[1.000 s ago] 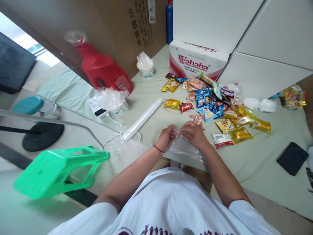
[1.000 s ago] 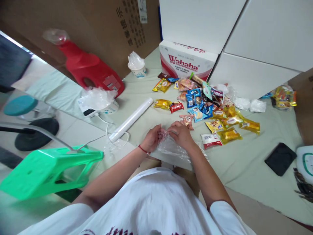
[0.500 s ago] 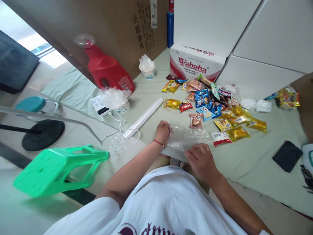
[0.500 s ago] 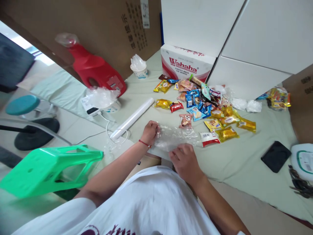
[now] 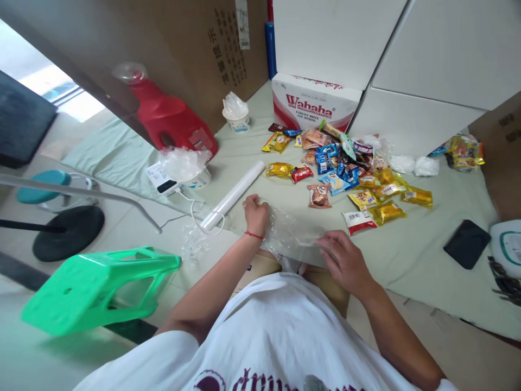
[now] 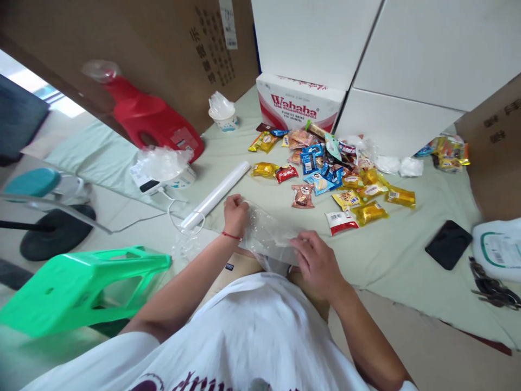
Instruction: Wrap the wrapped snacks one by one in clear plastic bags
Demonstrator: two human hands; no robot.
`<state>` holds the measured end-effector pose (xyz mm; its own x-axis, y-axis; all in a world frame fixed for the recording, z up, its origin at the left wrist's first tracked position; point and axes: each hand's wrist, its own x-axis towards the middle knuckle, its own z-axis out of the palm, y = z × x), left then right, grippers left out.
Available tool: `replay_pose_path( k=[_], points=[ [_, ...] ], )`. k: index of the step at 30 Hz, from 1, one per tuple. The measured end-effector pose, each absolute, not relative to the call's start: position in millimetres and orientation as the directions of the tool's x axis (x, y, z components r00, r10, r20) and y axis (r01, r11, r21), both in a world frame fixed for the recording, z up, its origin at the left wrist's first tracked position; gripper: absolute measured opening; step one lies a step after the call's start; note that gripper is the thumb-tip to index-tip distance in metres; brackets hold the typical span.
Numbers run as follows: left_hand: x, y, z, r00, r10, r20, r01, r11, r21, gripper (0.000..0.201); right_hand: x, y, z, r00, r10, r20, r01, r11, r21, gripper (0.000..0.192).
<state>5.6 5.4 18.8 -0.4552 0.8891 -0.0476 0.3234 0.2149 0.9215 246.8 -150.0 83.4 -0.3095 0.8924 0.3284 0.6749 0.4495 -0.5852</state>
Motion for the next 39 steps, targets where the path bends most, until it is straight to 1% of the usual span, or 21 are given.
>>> replay_pose_path(
  k=[2, 4, 5, 7, 8, 11, 13, 15, 16, 18, 20, 21, 23, 25, 26, 27, 28, 30, 32, 35, 39],
  points=[
    [6, -5, 35, -0.346, 0.926, 0.149, 0.569, 0.081, 0.818, 0.06, 248, -143, 78, -0.338, 0.863, 0.375, 0.737, 0.49, -0.465, 0.044],
    [9, -19, 53, -0.06, 0.951, 0.304, 0.754, -0.156, 0.638, 0.074, 244, -136, 65, -0.398, 0.85, 0.345, 0.76, 0.516, -0.395, 0.053],
    [12, -26, 60, 0.107, 0.937, 0.333, 0.777, -0.288, 0.56, 0.077, 241, -133, 57, -0.401, 0.858, 0.322, 0.771, 0.505, -0.387, 0.053],
    [16, -40, 69, 0.382, 0.868, 0.316, 0.731, -0.493, 0.471, 0.078, 236, -125, 42, -0.367, 0.889, 0.275, 0.788, 0.454, -0.416, 0.045],
    [18, -44, 70, 0.471, 0.834, 0.288, 0.695, -0.552, 0.46, 0.078, 235, -121, 36, -0.344, 0.904, 0.254, 0.783, 0.425, -0.454, 0.038],
    [22, -47, 62, 0.568, 0.8, 0.191, 0.647, -0.578, 0.497, 0.07, 238, -107, 29, -0.279, 0.929, 0.242, 0.696, 0.369, -0.616, 0.026],
    [25, -41, 52, 0.561, 0.821, 0.11, 0.665, -0.526, 0.53, 0.051, 245, -102, 35, -0.183, 0.94, 0.289, 0.64, 0.337, -0.69, 0.024],
    [29, -34, 43, 0.524, 0.851, 0.021, 0.705, -0.448, 0.549, 0.027, 255, -104, 45, -0.009, 0.939, 0.343, 0.638, 0.27, -0.721, 0.022],
    [32, -30, 40, 0.494, 0.87, -0.012, 0.728, -0.405, 0.553, 0.024, 260, -108, 50, 0.108, 0.926, 0.361, 0.651, 0.209, -0.73, 0.022],
    [37, -26, 37, 0.413, 0.91, -0.039, 0.759, -0.32, 0.567, 0.035, 271, -122, 56, 0.35, 0.873, 0.341, 0.637, 0.045, -0.769, 0.026],
    [42, -27, 38, 0.32, 0.947, -0.03, 0.759, -0.238, 0.606, 0.043, 277, -138, 54, 0.469, 0.855, 0.221, 0.539, -0.079, -0.839, 0.032],
    [44, -29, 38, 0.28, 0.96, -0.027, 0.749, -0.201, 0.631, 0.045, 277, -145, 51, 0.463, 0.875, 0.142, 0.478, -0.112, -0.872, 0.037],
    [49, -34, 40, 0.224, 0.974, -0.032, 0.724, -0.144, 0.674, 0.049, 272, -153, 40, 0.373, 0.928, 0.015, 0.389, -0.141, -0.91, 0.054],
    [52, -40, 41, 0.202, 0.979, -0.04, 0.696, -0.115, 0.709, 0.053, 260, -149, 30, 0.309, 0.95, -0.041, 0.356, -0.156, -0.922, 0.077],
    [53, -43, 41, 0.198, 0.979, -0.044, 0.679, -0.105, 0.727, 0.055, 253, -144, 26, 0.305, 0.95, -0.06, 0.337, -0.166, -0.927, 0.084],
    [54, -45, 41, 0.196, 0.979, -0.051, 0.659, -0.093, 0.746, 0.056, 247, -136, 23, 0.308, 0.948, -0.084, 0.304, -0.182, -0.935, 0.085],
    [54, -45, 40, 0.19, 0.98, -0.061, 0.639, -0.076, 0.766, 0.058, 243, -129, 21, 0.311, 0.943, -0.118, 0.256, -0.203, -0.945, 0.079],
    [51, -43, 39, 0.143, 0.985, -0.096, 0.593, -0.007, 0.805, 0.06, 239, -115, 19, 0.32, 0.927, -0.198, 0.141, -0.253, -0.957, 0.058],
    [44, -37, 37, 0.028, 0.984, -0.179, 0.52, 0.138, 0.843, 0.061, 241, -109, 20, 0.335, 0.907, -0.256, 0.049, -0.288, -0.956, 0.043],
    [32, -26, 33, -0.128, 0.936, -0.329, 0.387, 0.353, 0.852, 0.06, 252, -115, 22, 0.369, 0.878, -0.305, -0.042, -0.312, -0.949, 0.041],
    [21, -19, 28, -0.147, 0.885, -0.442, 0.273, 0.466, 0.842, 0.055, 268, -143, 20, 0.368, 0.834, -0.411, -0.119, -0.396, -0.911, 0.046]
  ],
)
